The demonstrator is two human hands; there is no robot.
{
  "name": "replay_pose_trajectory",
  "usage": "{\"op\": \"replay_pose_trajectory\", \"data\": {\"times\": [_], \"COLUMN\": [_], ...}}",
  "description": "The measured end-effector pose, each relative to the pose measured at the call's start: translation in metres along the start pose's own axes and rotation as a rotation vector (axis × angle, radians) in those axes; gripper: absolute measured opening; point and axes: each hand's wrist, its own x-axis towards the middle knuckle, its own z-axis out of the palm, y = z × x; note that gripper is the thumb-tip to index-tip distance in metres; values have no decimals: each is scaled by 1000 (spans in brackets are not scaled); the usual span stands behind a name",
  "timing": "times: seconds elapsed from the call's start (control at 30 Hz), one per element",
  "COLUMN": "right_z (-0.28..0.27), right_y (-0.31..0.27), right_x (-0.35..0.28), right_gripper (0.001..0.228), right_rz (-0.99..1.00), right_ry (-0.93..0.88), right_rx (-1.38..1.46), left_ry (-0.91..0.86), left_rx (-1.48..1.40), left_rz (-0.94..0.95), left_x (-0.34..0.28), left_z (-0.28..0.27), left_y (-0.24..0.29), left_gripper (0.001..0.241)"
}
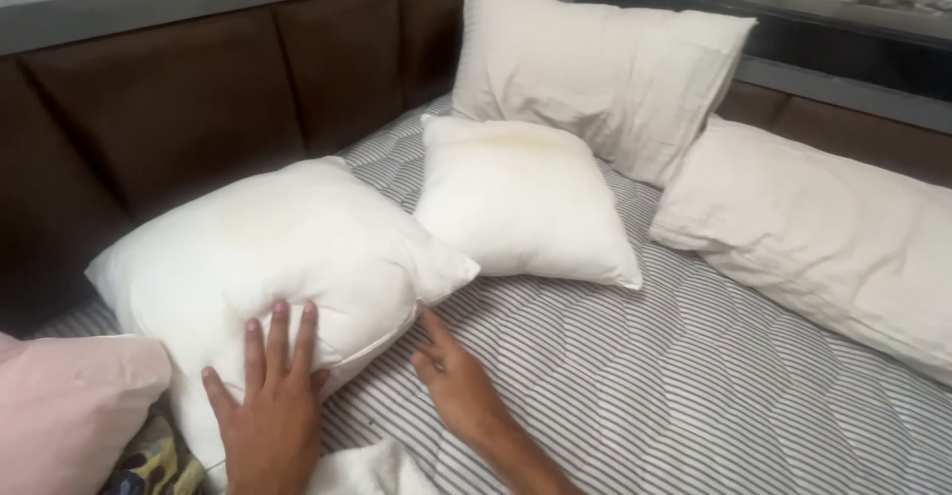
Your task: The person places a white pillow into a cream-colored pillowcase, smoothing the fabric and tucking the edges. They then fold a green and red decorative pillow and place it on the bed. Finally, they insert a larger white pillow into a striped pillowcase, adjusting the corners and smoothing the surface.
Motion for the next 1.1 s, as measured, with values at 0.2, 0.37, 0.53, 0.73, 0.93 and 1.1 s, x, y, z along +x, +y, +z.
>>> {"op": "replay_pose_trajectory", "data": {"times": [0.2,0.37,0.53,0.73,0.93,1.1], "right_z": [20,-19,-60,-116,-109,-34], "right_y": [-42,-52,-41,-38,-18,-42], "right_x": [13,15,43,80,110,107], "right_gripper": [67,47,39,45,54,56], "right_rz": [-44,-194,-517,-554,-386,-238], "right_ry": [-94,81,316,326,292,104], "right_rx": [-42,-399,-590,-686,-524,-237], "left_ry": [66,-48,165,204,342,367], "left_rx": [-88,-168,-478,-355,-408,-630], "left_rz": [-92,-181,-518,-553,-695,-750], "left_x": [13,26,23,33,46,60], "left_z": [7,-1,-21,20,24,52], "left_y": [-10,-4,-17,-43,-35,-64], "left_gripper": [70,80,71,74,72,63]}}
